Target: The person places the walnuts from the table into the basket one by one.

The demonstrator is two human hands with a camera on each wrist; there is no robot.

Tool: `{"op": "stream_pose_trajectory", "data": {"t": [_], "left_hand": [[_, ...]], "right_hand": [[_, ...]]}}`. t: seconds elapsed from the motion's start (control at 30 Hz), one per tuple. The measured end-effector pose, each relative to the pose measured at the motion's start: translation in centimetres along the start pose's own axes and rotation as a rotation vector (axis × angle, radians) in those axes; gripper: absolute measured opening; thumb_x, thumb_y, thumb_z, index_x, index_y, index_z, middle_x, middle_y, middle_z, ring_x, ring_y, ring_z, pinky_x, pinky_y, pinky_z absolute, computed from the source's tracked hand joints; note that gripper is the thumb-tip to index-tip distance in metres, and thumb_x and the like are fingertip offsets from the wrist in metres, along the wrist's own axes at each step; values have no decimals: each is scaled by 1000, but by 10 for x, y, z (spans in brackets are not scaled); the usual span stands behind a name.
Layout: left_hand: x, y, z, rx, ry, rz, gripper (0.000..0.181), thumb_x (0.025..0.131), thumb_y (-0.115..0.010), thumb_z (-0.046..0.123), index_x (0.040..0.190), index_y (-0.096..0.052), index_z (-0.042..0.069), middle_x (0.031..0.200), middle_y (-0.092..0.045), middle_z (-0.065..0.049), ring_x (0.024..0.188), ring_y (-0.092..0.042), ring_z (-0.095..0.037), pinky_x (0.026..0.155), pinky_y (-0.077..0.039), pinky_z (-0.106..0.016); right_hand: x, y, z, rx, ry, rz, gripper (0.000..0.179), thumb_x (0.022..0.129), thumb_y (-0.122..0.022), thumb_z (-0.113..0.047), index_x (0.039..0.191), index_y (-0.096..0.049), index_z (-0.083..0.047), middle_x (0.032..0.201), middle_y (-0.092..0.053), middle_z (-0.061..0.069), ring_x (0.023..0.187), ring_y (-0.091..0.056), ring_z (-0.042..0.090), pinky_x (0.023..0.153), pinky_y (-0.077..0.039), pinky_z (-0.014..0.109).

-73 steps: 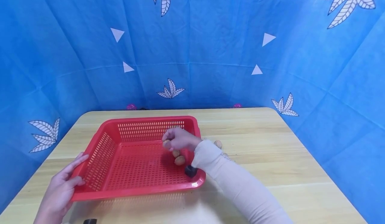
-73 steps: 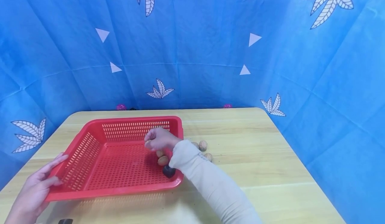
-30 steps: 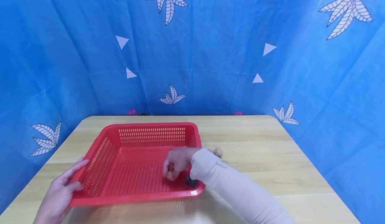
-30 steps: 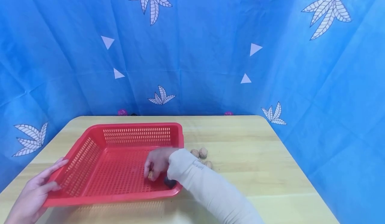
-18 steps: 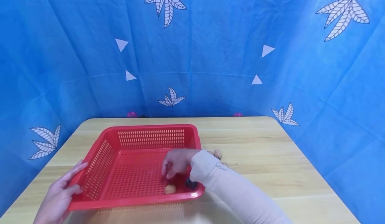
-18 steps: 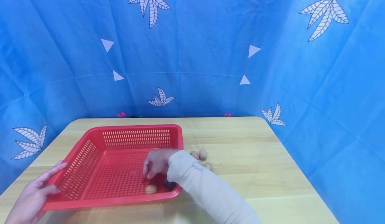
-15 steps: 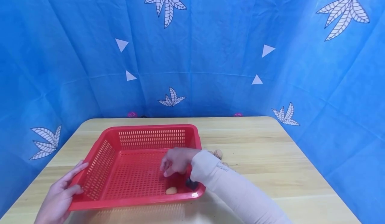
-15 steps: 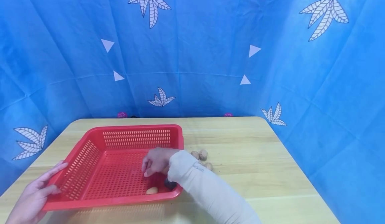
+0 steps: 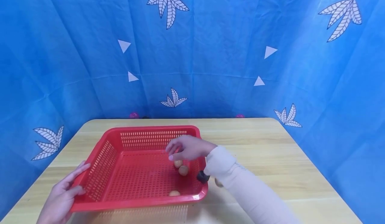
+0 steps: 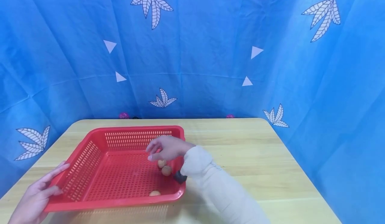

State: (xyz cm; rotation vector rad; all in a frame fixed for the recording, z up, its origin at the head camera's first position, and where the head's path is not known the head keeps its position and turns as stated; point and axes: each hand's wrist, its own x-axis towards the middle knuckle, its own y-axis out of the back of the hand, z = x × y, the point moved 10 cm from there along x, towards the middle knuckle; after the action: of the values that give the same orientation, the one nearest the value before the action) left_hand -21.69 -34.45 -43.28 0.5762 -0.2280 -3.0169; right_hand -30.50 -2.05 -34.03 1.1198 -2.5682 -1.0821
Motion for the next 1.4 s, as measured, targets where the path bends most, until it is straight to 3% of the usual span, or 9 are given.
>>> {"op": "stream_pose_trajectory", "data": {"t": [0.23, 0.53, 0.73, 0.93, 1.17, 1.4], "left_hand": [[-1, -2, 2, -16, -5, -2, 83, 92, -51, -1, 156, -9, 31, 163, 4, -2, 95, -60, -7, 85, -54, -43], [2, 0, -6, -24, 9, -6, 85, 90, -56, 1, 156, -12, 30, 162, 5, 6, 97, -59, -8, 86, -53, -43], [2, -2, -6, -67, 11, -21, 84, 91, -54, 0, 156, -12, 32, 161, 7, 11, 98, -58, -5, 88, -52, -44], [2, -3, -8, -140, 23, -40, 80, 92, -49, -1, 155, -14, 35, 160, 7, 18, 99, -60, -6, 89, -51, -47], [4, -2, -10, -149, 0, -49, 82, 90, -47, -4, 155, -17, 36, 160, 9, 16, 95, -60, -1, 88, -51, -46], [6, 1, -10, -136, 6, -39, 82, 90, -49, -3, 154, -17, 37, 160, 9, 16, 96, -60, -2, 88, -52, -46]], "right_hand": [[-19, 39, 21, 22, 53, 195, 21, 91, -68, -21, 112, -67, -17, 100, -66, -8, 97, -63, 11, 83, -53, 28], [-52, 76, 62, 251, 36, 446, 23, 92, -66, -11, 110, -63, 3, 99, -65, 10, 85, -68, 22, 78, -57, 36], [-75, 89, 92, 327, 15, 574, 17, 92, -64, -6, 103, -61, 6, 93, -65, 13, 84, -67, 27, 77, -57, 38], [-93, 86, 127, 341, -80, 634, 11, 92, -63, -6, 98, -61, 3, 89, -64, 11, 83, -66, 26, 76, -57, 37], [-107, 78, 156, 325, -149, 648, 12, 92, -63, -7, 98, -61, 4, 90, -63, 12, 88, -66, 34, 75, -57, 39], [-112, 71, 181, 280, -228, 674, 14, 90, -65, -8, 99, -62, 2, 94, -64, 10, 84, -66, 22, 73, -57, 38]]}}
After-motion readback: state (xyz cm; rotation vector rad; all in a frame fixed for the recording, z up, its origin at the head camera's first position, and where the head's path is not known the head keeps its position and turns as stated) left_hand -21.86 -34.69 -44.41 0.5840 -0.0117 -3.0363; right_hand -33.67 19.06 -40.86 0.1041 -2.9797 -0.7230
